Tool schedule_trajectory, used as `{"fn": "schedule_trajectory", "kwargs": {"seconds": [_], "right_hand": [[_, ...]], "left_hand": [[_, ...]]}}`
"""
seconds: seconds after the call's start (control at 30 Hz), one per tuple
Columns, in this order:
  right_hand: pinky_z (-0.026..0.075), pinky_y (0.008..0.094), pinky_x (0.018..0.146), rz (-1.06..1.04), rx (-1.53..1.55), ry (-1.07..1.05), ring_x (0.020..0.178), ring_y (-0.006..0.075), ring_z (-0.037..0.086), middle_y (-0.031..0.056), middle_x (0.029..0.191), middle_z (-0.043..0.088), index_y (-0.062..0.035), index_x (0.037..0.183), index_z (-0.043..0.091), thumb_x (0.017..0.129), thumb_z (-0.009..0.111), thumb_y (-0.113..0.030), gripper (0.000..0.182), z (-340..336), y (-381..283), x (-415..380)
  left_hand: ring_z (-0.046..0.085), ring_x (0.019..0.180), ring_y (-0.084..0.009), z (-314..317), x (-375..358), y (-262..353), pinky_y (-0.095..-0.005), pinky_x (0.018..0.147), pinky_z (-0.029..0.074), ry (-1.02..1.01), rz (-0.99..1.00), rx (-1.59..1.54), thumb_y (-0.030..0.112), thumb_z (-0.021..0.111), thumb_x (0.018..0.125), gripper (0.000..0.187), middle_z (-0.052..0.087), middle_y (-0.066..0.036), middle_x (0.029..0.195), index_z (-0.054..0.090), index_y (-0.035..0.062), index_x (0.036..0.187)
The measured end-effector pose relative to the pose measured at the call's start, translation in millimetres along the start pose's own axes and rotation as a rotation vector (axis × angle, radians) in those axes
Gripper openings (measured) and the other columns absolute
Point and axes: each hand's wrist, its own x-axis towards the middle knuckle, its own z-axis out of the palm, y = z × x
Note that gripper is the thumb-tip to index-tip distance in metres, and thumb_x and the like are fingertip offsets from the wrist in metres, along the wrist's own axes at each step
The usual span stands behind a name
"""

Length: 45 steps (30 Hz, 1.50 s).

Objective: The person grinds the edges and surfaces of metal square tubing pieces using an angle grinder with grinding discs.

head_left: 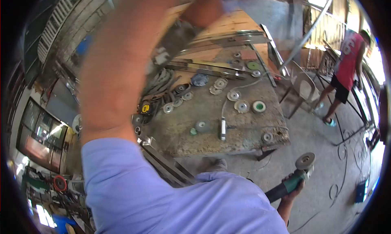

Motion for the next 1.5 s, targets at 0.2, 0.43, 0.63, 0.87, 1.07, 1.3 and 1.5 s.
{"fn": "schedule_trajectory", "kwargs": {"seconds": [0.2,0.43,0.63,0.87,1.07,1.3,1.5], "right_hand": [[0.062,0.0436,0.076,-0.096,0.01,0.176,0.085,0.0296,0.071,0.016,0.104,0.069,-0.0041,0.137,0.053,0.098,0.06,-0.055,0.065,-2,14,-17],[0.062,0.0424,0.072,-0.131,-0.112,0.487,0.083,0.0292,0.071,0.0166,0.105,0.07,-0.004,0.13,0.057,0.097,0.06,-0.058,0.063,14,41,-47],[0.062,0.0419,0.071,-0.095,-0.17,0.64,0.081,0.0288,0.071,0.0161,0.104,0.071,-0.0042,0.13,0.058,0.097,0.06,-0.059,0.064,73,60,-58],[0.062,0.0406,0.068,-0.09,-0.267,0.702,0.077,0.0277,0.071,0.0144,0.101,0.071,-0.0047,0.13,0.058,0.097,0.059,-0.061,0.065,117,64,-48],[0.06,0.0379,0.068,-0.172,-0.421,0.606,0.081,0.0246,0.07,0.0107,0.104,0.069,-0.0091,0.137,0.056,0.095,0.059,-0.063,0.068,159,59,3],[0.059,0.0428,0.074,-0.127,-0.304,0.208,0.086,0.028,0.068,0.0112,0.104,0.067,-0.0099,0.139,0.053,0.096,0.053,-0.066,0.071,152,66,89],[0.06,0.0477,0.083,0.069,-0.109,-0.103,0.097,0.032,0.069,0.0168,0.117,0.066,-0.0047,0.144,0.046,0.09,0.069,-0.062,0.082,157,83,138]], "left_hand": [[0.075,0.09,-0.0332,165,-53,-99,-0.0432,0.076,0.059,-0.527,-0.219,0.173,0.036,0.087,0.068,0.082,0.075,-0.014,0.102,0.053,0.0224,0.141],[0.073,0.095,-0.0366,328,-172,-224,-0.0489,0.08,0.057,-0.981,-0.157,-0.056,0.039,0.089,0.066,0.08,0.075,-0.012,0.101,0.055,0.0208,0.136],[0.072,0.097,-0.0364,379,-245,-313,-0.0498,0.08,0.055,-1.088,-0.239,-0.201,0.034,0.086,0.065,0.088,0.075,-0.013,0.103,0.052,0.0259,0.145],[0.07,0.102,-0.0351,395,-300,-450,-0.0487,0.083,0.054,-0.989,-0.497,-0.1,0.03,0.09,0.063,0.103,0.073,-0.013,0.109,0.043,0.0281,0.154],[0.067,0.112,-0.0352,407,-362,-492,-0.0488,0.093,0.053,-0.811,-0.774,0.066,0.03,0.089,0.069,0.089,0.069,-0.012,0.118,0.047,0.0263,0.148],[0.061,0.123,-0.0373,397,-384,-407,-0.0537,0.104,0.047,-0.421,-1.085,0.354,0.032,0.076,0.082,0.069,0.065,-0.014,0.126,0.052,0.0206,0.145],[0.066,0.113,-0.0411,386,-325,-164,-0.0479,0.098,0.053,0.225,-1.356,-0.3,0.035,0.068,0.09,0.047,0.07,-0.021,0.121,0.067,0.004,0.125]]}}
